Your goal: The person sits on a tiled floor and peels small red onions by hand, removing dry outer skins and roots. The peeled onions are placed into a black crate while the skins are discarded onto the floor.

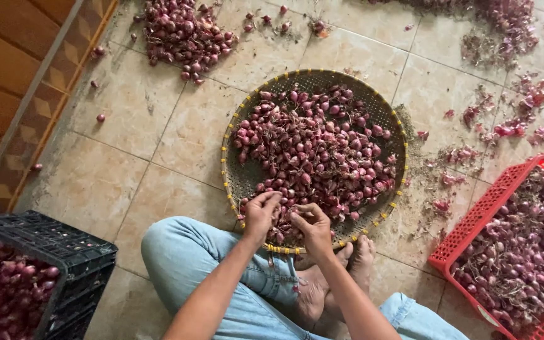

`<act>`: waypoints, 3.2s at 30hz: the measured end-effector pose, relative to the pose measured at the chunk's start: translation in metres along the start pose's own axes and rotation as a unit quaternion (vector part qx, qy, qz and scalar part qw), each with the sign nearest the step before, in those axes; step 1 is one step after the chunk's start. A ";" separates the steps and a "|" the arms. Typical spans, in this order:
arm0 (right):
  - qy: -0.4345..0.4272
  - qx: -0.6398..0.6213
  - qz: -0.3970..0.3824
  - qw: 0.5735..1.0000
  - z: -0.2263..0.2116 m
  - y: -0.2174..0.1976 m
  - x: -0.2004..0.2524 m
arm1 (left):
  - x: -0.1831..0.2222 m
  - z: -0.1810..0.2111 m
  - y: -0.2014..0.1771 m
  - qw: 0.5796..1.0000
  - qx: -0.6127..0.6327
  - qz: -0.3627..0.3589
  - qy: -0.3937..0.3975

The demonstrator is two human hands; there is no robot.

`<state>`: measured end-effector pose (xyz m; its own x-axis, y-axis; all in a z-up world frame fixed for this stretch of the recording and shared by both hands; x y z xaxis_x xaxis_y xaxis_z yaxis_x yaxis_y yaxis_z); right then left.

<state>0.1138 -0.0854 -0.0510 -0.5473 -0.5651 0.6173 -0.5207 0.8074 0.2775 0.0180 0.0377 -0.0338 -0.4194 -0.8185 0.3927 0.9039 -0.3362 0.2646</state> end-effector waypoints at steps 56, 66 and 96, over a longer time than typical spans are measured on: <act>-0.129 0.633 0.236 0.726 -0.065 -0.211 -0.128 | 0.033 -0.024 0.024 0.968 0.131 -0.179 -0.120; 0.016 0.082 -0.014 0.996 -0.020 -0.076 -0.043 | 0.024 -0.029 0.031 0.988 0.059 -0.143 -0.007; 0.031 0.050 0.122 0.991 -0.042 -0.025 0.015 | 0.035 -0.001 0.029 0.989 0.096 -0.109 0.004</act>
<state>0.1457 -0.1070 -0.0177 -0.6254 -0.3421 0.7014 -0.4425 0.8958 0.0423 0.0291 -0.0011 -0.0133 -0.6017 -0.7396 0.3015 0.7585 -0.4108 0.5059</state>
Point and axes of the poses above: each hand's wrist, its own x-axis away from the middle knuckle, its own y-axis out of the palm, z = x × y, the point moved 5 cm from there along -x, towards the middle knuckle, and after that the axes turned 10 degrees about y, right-handed, at the moved point
